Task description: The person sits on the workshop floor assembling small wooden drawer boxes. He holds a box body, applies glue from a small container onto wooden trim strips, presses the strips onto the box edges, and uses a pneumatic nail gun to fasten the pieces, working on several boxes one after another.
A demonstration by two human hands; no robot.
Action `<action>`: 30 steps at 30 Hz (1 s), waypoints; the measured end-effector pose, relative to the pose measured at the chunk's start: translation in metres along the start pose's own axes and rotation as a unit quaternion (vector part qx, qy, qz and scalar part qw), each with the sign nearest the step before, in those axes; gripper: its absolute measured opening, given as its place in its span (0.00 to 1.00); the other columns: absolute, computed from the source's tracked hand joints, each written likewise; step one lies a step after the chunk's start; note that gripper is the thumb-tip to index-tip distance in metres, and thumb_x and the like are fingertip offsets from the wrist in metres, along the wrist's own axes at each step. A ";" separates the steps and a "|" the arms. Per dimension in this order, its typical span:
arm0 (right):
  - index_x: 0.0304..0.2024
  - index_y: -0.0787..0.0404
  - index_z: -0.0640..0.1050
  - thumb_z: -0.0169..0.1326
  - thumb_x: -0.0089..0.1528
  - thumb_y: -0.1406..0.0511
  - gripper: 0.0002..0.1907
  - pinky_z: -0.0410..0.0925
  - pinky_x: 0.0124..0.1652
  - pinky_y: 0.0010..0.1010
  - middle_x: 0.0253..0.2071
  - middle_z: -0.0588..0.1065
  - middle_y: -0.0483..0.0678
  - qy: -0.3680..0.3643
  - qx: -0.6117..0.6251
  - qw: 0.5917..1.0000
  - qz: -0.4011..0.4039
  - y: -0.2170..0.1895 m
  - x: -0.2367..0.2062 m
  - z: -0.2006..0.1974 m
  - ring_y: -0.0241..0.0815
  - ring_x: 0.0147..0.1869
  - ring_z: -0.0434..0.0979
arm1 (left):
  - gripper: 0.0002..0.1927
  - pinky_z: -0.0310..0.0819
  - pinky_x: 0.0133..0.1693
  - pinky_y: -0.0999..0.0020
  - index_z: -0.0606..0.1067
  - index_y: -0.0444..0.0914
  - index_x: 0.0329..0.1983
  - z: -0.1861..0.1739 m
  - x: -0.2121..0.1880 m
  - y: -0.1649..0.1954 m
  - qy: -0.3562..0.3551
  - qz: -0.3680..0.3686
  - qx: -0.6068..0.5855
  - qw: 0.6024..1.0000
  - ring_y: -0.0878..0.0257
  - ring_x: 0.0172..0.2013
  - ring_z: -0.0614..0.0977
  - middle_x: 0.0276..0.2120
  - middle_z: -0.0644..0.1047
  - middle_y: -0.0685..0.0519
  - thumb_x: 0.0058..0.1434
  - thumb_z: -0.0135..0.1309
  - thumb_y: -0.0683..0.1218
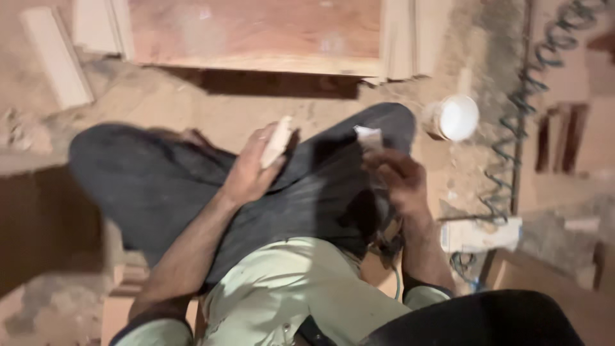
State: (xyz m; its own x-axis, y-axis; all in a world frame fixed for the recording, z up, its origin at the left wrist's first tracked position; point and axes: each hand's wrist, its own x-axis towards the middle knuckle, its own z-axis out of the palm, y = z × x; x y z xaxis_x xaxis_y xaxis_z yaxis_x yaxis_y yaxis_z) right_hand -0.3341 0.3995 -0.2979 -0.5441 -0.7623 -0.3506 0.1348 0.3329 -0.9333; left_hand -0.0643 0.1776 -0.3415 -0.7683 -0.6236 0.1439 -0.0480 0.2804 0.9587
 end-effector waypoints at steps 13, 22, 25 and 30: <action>0.55 0.58 0.78 0.55 0.61 0.79 0.20 0.70 0.49 0.35 0.55 0.74 0.58 -0.073 -0.402 0.827 -0.386 -0.081 0.014 0.110 0.55 0.53 0.76 | 0.39 0.69 0.63 0.53 0.62 0.28 0.69 -0.019 0.010 0.011 0.017 0.057 0.038 0.998 0.38 0.61 0.74 0.60 0.71 0.34 0.50 0.50 0.28; 0.54 0.65 0.77 0.54 0.64 0.80 0.17 0.70 0.49 0.42 0.53 0.75 0.58 -0.024 -0.412 0.826 -0.384 -0.098 0.023 0.109 0.56 0.52 0.77 | 0.36 0.69 0.62 0.54 0.60 0.28 0.69 -0.022 0.014 0.013 0.016 0.062 0.002 0.998 0.39 0.60 0.74 0.59 0.71 0.34 0.57 0.57 0.32; 0.54 0.67 0.77 0.54 0.64 0.81 0.16 0.71 0.46 0.42 0.50 0.76 0.59 -0.047 -0.407 0.814 -0.411 -0.101 0.028 0.114 0.56 0.49 0.78 | 0.36 0.69 0.62 0.54 0.60 0.28 0.70 -0.024 0.014 0.016 0.012 0.051 0.021 0.998 0.39 0.60 0.74 0.60 0.71 0.34 0.57 0.56 0.32; 0.52 0.69 0.78 0.53 0.59 0.81 0.18 0.70 0.44 0.43 0.45 0.78 0.58 -0.087 -0.433 0.770 -0.460 -0.112 0.020 0.115 0.57 0.45 0.80 | 0.36 0.69 0.62 0.54 0.60 0.27 0.70 -0.027 0.014 0.017 0.013 0.057 0.031 0.998 0.38 0.61 0.74 0.61 0.70 0.33 0.57 0.55 0.34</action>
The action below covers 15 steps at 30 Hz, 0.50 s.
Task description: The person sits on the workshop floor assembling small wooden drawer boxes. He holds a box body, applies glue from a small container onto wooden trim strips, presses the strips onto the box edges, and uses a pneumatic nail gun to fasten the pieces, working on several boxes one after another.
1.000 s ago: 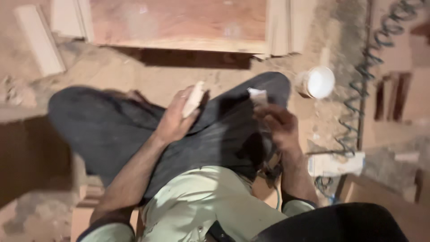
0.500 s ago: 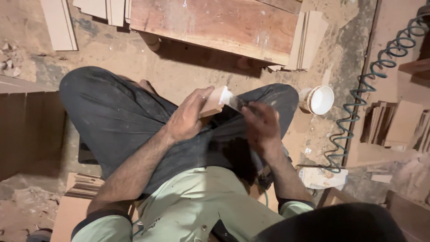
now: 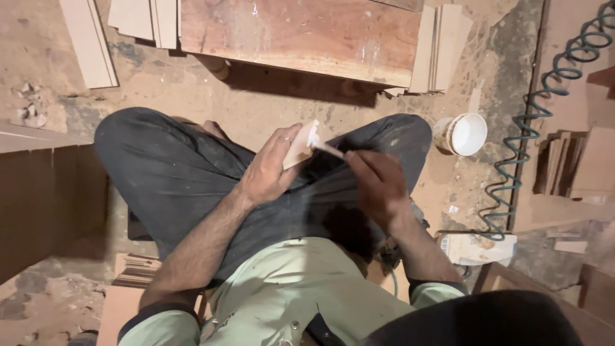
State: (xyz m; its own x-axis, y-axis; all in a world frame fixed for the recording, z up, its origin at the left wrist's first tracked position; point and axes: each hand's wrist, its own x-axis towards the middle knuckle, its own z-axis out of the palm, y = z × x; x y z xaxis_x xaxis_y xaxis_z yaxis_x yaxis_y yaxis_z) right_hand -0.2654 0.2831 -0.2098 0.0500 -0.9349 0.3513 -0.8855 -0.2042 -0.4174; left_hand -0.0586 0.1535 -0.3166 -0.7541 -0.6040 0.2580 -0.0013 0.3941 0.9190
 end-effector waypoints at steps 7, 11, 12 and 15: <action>0.55 0.67 0.77 0.54 0.59 0.81 0.22 0.72 0.47 0.43 0.50 0.76 0.58 0.009 0.049 0.999 0.017 0.000 -0.007 -0.008 0.58 0.49 0.78 | 0.33 0.71 0.60 0.55 0.61 0.27 0.69 0.000 0.001 0.003 -0.010 -0.028 -0.003 1.000 0.39 0.58 0.75 0.59 0.70 0.34 0.62 0.57 0.37; 0.56 0.63 0.77 0.55 0.55 0.78 0.25 0.70 0.48 0.46 0.51 0.76 0.57 -0.003 0.029 0.999 -0.028 0.012 -0.007 -0.003 0.56 0.52 0.78 | 0.33 0.70 0.60 0.53 0.60 0.27 0.69 -0.003 0.001 0.005 -0.009 -0.015 0.019 1.000 0.38 0.58 0.75 0.59 0.70 0.33 0.63 0.57 0.38; 0.55 0.61 0.77 0.55 0.54 0.78 0.25 0.69 0.48 0.47 0.51 0.76 0.56 -0.008 0.014 0.999 -0.027 0.013 -0.008 -0.002 0.56 0.52 0.78 | 0.32 0.70 0.60 0.53 0.61 0.27 0.69 -0.003 0.002 0.006 -0.009 -0.017 0.019 1.000 0.39 0.58 0.75 0.59 0.70 0.33 0.63 0.57 0.38; 0.53 0.60 0.79 0.56 0.52 0.75 0.24 0.67 0.43 0.46 0.49 0.77 0.56 -0.038 -0.021 0.999 -0.005 0.016 -0.013 -0.004 0.55 0.48 0.77 | 0.31 0.70 0.60 0.53 0.61 0.28 0.69 -0.003 0.002 0.007 -0.011 -0.022 0.016 1.000 0.39 0.59 0.75 0.59 0.70 0.34 0.64 0.57 0.38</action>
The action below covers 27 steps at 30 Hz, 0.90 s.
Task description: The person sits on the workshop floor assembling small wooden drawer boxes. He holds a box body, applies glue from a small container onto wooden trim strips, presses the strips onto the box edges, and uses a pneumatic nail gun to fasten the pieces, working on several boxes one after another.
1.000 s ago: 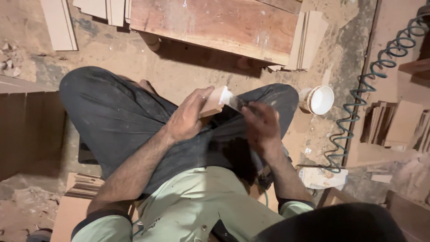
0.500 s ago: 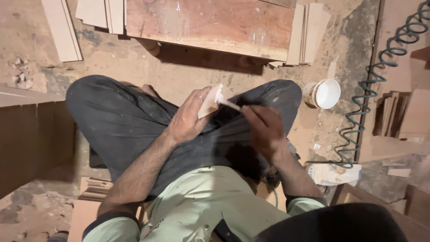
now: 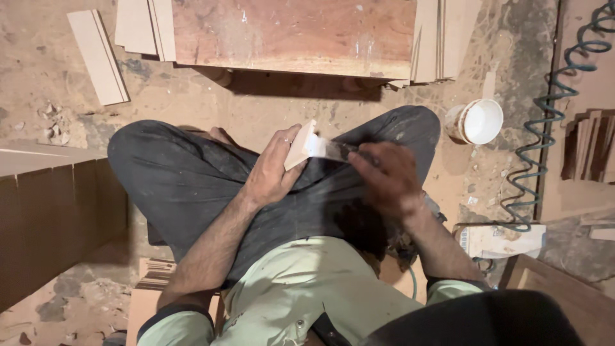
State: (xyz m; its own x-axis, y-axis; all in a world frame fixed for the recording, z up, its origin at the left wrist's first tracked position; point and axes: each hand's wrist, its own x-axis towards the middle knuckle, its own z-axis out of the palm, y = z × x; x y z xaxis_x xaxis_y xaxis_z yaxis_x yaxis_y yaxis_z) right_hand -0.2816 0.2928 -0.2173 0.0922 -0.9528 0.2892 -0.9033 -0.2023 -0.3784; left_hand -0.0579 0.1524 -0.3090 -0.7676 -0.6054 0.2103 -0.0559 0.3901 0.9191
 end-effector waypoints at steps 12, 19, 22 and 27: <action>0.53 0.60 0.78 0.54 0.52 0.76 0.26 0.66 0.47 0.47 0.52 0.76 0.53 0.007 -0.005 1.000 0.012 -0.010 0.002 -0.001 0.55 0.52 0.78 | 0.31 0.71 0.61 0.54 0.60 0.28 0.69 0.000 -0.006 -0.003 -0.002 0.004 0.000 1.000 0.39 0.59 0.75 0.60 0.70 0.34 0.65 0.57 0.37; 0.55 0.60 0.76 0.55 0.58 0.77 0.23 0.68 0.48 0.43 0.52 0.75 0.54 0.034 0.093 0.995 -0.014 -0.007 0.000 -0.006 0.53 0.52 0.77 | 0.32 0.71 0.62 0.55 0.60 0.27 0.70 0.002 -0.008 -0.006 -0.001 0.007 0.001 1.000 0.40 0.60 0.75 0.60 0.70 0.34 0.65 0.57 0.38; 0.55 0.61 0.77 0.54 0.57 0.76 0.22 0.68 0.45 0.45 0.51 0.75 0.56 0.054 0.049 0.997 -0.011 -0.005 0.005 0.005 0.55 0.50 0.77 | 0.32 0.70 0.62 0.54 0.60 0.27 0.70 0.001 -0.008 -0.003 -0.008 0.006 0.008 1.000 0.39 0.61 0.75 0.61 0.69 0.33 0.65 0.56 0.37; 0.54 0.59 0.77 0.54 0.60 0.76 0.19 0.69 0.47 0.47 0.51 0.76 0.54 0.079 -0.031 0.994 0.064 -0.005 0.010 0.019 0.57 0.52 0.78 | 0.31 0.70 0.61 0.54 0.60 0.28 0.70 -0.003 -0.009 0.002 -0.016 -0.022 0.000 1.000 0.40 0.60 0.75 0.60 0.70 0.34 0.65 0.56 0.38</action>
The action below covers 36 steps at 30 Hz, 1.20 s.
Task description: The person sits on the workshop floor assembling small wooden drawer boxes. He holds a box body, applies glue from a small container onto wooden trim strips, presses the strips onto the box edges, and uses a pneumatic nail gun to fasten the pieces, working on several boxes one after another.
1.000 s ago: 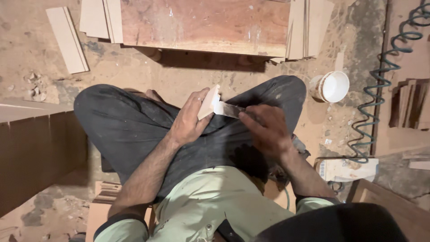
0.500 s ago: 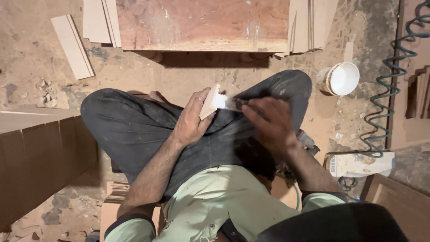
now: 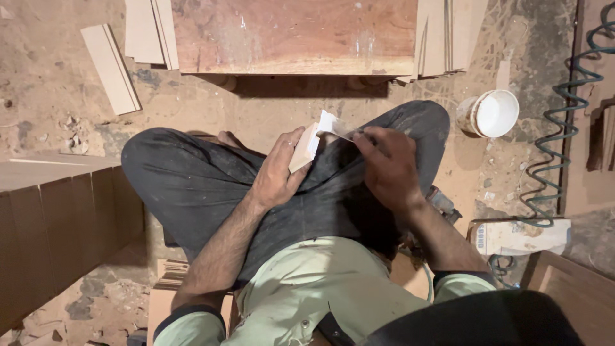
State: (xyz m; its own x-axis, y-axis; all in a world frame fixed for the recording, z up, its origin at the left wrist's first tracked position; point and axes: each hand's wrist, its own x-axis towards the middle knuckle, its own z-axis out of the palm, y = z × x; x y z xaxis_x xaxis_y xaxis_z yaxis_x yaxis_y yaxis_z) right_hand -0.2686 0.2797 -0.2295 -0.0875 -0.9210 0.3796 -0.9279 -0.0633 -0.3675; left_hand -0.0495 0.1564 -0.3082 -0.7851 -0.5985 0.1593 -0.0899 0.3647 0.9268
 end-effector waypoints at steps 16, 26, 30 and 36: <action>0.57 0.64 0.74 0.54 0.55 0.77 0.26 0.70 0.42 0.46 0.49 0.77 0.57 -0.067 0.126 0.988 -0.062 -0.009 -0.003 -0.015 0.56 0.48 0.78 | 0.33 0.69 0.62 0.54 0.62 0.27 0.68 -0.003 0.002 0.003 0.004 0.020 0.009 1.000 0.39 0.60 0.74 0.60 0.70 0.34 0.60 0.57 0.35; 0.55 0.57 0.75 0.52 0.53 0.74 0.26 0.68 0.49 0.49 0.52 0.77 0.57 0.001 -0.070 0.997 0.011 -0.011 0.002 0.001 0.60 0.52 0.78 | 0.31 0.68 0.61 0.54 0.62 0.26 0.68 -0.001 -0.003 -0.001 -0.014 -0.001 -0.003 1.000 0.39 0.59 0.74 0.58 0.71 0.34 0.62 0.57 0.38; 0.60 0.60 0.76 0.52 0.70 0.72 0.16 0.73 0.56 0.39 0.54 0.79 0.56 -0.005 0.239 0.955 0.178 0.004 -0.006 0.017 0.52 0.57 0.81 | 0.25 0.67 0.64 0.52 0.65 0.29 0.68 -0.007 0.001 -0.003 0.069 0.016 -0.148 0.986 0.42 0.62 0.75 0.61 0.72 0.35 0.70 0.51 0.43; 0.63 0.74 0.70 0.51 0.69 0.70 0.21 0.73 0.58 0.35 0.56 0.78 0.59 -0.016 0.662 0.696 0.279 -0.002 -0.005 0.043 0.44 0.56 0.80 | 0.24 0.68 0.63 0.45 0.68 0.38 0.68 -0.052 0.037 -0.003 0.289 0.004 -0.653 0.700 0.45 0.58 0.75 0.57 0.73 0.44 0.75 0.43 0.54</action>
State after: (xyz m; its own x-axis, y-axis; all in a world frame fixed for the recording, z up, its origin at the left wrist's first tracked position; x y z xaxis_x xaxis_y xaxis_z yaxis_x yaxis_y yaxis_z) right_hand -0.2504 0.2681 -0.2672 -0.2721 -0.9510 -0.1470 0.3958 0.0286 -0.9179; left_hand -0.0465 0.0958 -0.2869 -0.3690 -0.9266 -0.0725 0.8470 -0.3674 0.3843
